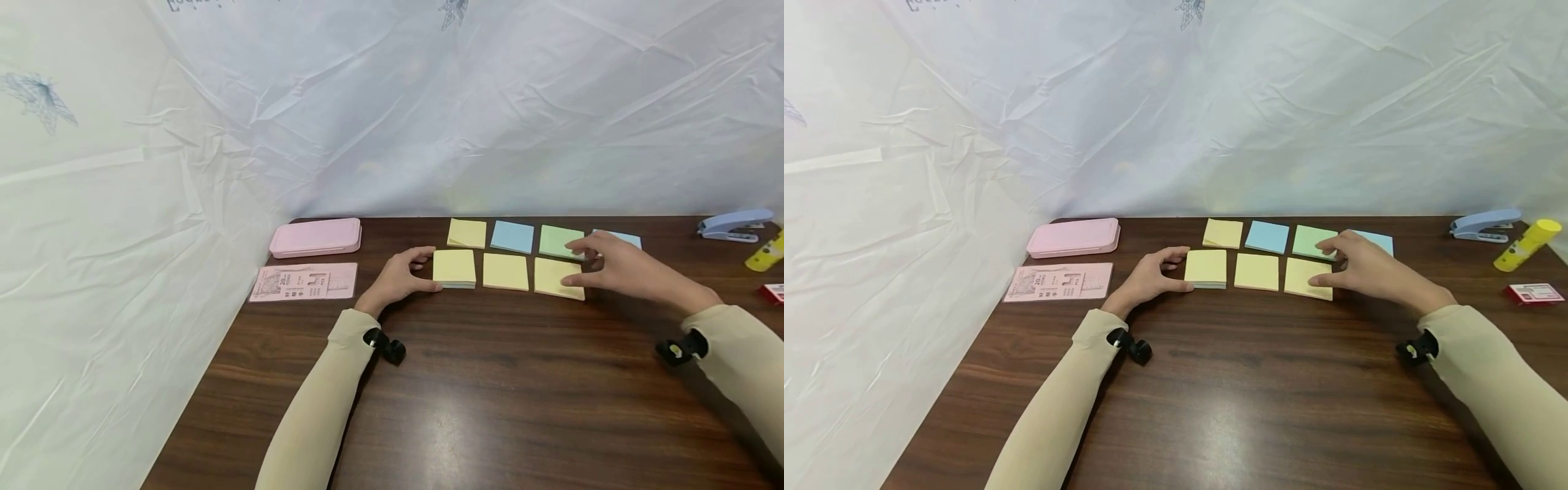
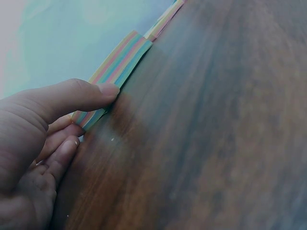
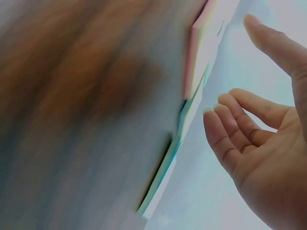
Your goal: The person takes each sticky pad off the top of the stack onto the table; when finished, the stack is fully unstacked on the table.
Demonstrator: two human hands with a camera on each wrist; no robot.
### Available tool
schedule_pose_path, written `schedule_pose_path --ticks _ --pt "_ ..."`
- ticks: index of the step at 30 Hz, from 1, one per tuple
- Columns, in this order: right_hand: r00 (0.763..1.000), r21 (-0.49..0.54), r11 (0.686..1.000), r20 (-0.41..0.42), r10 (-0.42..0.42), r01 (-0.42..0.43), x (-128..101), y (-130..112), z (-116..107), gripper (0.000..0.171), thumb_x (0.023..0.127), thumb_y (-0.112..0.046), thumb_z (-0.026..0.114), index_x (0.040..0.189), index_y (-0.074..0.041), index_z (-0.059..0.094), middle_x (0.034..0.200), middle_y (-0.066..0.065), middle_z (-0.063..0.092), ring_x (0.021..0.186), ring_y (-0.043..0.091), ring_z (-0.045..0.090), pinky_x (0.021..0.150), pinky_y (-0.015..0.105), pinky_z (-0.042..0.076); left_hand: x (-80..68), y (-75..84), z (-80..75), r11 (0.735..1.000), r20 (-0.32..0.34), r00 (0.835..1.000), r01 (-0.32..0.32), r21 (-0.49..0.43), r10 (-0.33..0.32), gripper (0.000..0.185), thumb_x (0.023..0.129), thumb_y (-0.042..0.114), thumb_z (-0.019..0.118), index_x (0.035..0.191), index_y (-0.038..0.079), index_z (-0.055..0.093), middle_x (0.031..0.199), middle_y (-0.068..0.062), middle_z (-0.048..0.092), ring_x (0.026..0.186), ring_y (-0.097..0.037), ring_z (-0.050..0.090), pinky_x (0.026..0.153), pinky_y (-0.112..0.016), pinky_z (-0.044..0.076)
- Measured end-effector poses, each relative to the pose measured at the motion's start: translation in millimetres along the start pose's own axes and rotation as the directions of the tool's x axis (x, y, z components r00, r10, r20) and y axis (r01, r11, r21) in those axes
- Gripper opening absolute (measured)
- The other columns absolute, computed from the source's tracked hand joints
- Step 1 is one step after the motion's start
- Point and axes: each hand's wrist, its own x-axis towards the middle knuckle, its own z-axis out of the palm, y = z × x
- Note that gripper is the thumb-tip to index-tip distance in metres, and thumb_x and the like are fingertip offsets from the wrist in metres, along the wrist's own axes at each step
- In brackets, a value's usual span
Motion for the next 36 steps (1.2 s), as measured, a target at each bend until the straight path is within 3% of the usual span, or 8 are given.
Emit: schedule_pose_path --ticks 11,22,29,36 --pt "0.998 0.114 0.993 0.047 -0.032 0.027 30.5 -34.9 13.2 0.076 0.094 -0.043 0.084 0.15 0.0 0.056 0.142 0.018 0.051 0.127 0.04 0.057 0.099 0.062 0.052 -0.5 -0.5 0.2 1.0 -0.002 1.0 0.002 0.005 -0.002 0.079 0.086 0.022 0.093 0.156 0.014 0.056 0.148 -0.008 0.06 0.131 -0.025 0.058 0.108 -0.036 0.049" --pt "0.987 0.162 0.979 0.08 -0.141 0.127 63.1 -66.2 34.6 0.077 0.093 -0.04 0.085 0.149 0.003 0.056 0.148 0.022 0.054 0.13 0.04 0.056 0.104 0.06 0.049 -1.7 0.6 0.7 1.0 0.005 1.0 0.008 0.001 -0.008 0.079 0.087 0.022 0.092 0.157 0.014 0.055 0.149 -0.007 0.059 0.132 -0.025 0.057 0.109 -0.036 0.049" --pt "0.982 0.16 0.98 0.126 -0.137 0.117 79.5 -74.6 49.4 0.081 0.091 -0.047 0.085 0.151 0.0 0.056 0.148 0.021 0.054 0.13 0.039 0.055 0.104 0.061 0.049 -1.6 -0.1 1.1 1.0 0.006 1.0 0.006 0.0 -0.006 0.079 0.087 0.022 0.092 0.156 0.015 0.055 0.148 -0.007 0.059 0.132 -0.024 0.057 0.109 -0.036 0.049" --pt "0.975 0.148 0.977 0.138 -0.175 0.154 90.7 -77.3 58.5 0.083 0.091 -0.045 0.086 0.15 0.005 0.056 0.146 0.024 0.056 0.13 0.04 0.054 0.103 0.06 0.049 -0.7 0.4 0.6 1.0 -0.003 1.0 0.001 0.006 -0.001 0.079 0.086 0.021 0.092 0.156 0.013 0.055 0.148 -0.008 0.06 0.131 -0.025 0.058 0.108 -0.037 0.05"
